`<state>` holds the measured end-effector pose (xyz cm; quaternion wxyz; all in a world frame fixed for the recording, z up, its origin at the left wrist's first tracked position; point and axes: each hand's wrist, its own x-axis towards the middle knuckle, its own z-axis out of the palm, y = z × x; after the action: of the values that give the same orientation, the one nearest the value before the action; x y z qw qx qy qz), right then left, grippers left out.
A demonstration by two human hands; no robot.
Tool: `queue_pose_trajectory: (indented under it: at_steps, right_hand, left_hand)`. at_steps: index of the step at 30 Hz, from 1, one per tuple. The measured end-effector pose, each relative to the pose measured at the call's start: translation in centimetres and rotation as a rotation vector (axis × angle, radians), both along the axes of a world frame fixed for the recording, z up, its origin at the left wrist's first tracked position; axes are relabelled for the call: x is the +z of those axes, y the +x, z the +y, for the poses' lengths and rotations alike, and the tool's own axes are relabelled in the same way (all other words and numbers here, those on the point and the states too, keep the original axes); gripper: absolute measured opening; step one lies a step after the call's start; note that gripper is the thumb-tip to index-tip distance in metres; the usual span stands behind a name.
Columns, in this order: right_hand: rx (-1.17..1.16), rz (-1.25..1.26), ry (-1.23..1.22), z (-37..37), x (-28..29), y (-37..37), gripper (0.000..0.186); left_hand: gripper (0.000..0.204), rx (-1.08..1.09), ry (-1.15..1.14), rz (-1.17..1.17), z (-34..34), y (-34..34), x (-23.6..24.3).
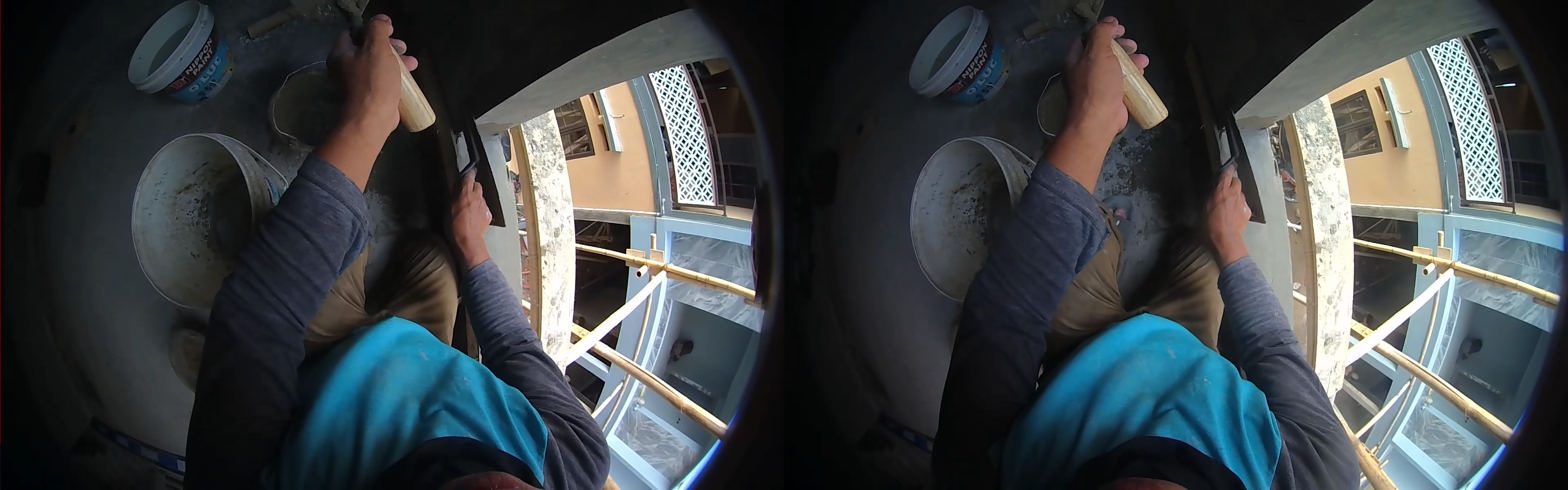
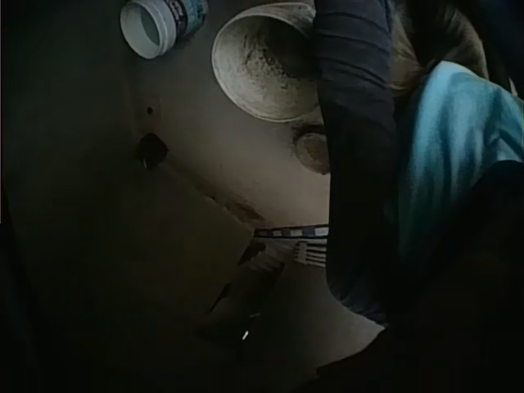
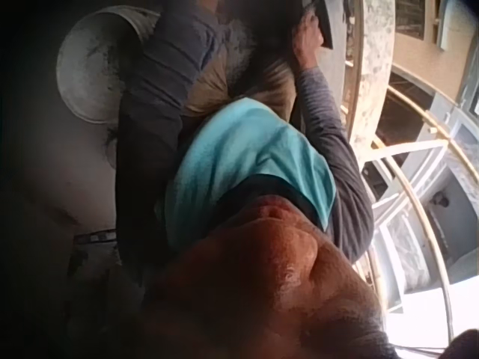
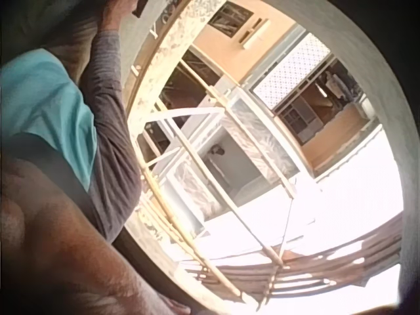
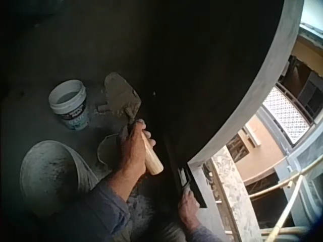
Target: Applying and smoothing wet plaster or cement onto a concrete wall structure using a trowel.
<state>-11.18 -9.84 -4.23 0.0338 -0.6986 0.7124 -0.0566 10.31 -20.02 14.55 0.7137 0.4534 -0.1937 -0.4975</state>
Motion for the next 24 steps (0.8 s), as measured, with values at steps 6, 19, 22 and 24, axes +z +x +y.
queue_pose_trajectory:
  at_steps: [6, 19, 22, 24]
  right_hand:
    - [-0.055, -0.037, -0.115, 0.4, 1.7, 1.3, 0.06]
    - [-0.017, 0.01, -0.025, -0.7, 1.3, 2.1, 0.062]
    - [-0.083, -0.029, -0.072, -0.9, 2.8, 2.4, 0.063]
    - [-0.045, -0.038, -0.074, 0.0, 2.8, 2.1, 0.063]
  left_hand:
    - [0.028, 0.001, 0.01, 0.003, -0.1, 0.2, -0.2]
    - [0.032, 0.037, 0.044, -0.01, 0.0, 0.2, -0.3]
    - [0.03, 0.01, 0.04, -0.016, 0.4, 0.3, 0.3]
    - [0.031, 0.007, 0.032, -0.01, 0.3, 0.3, 0.5]
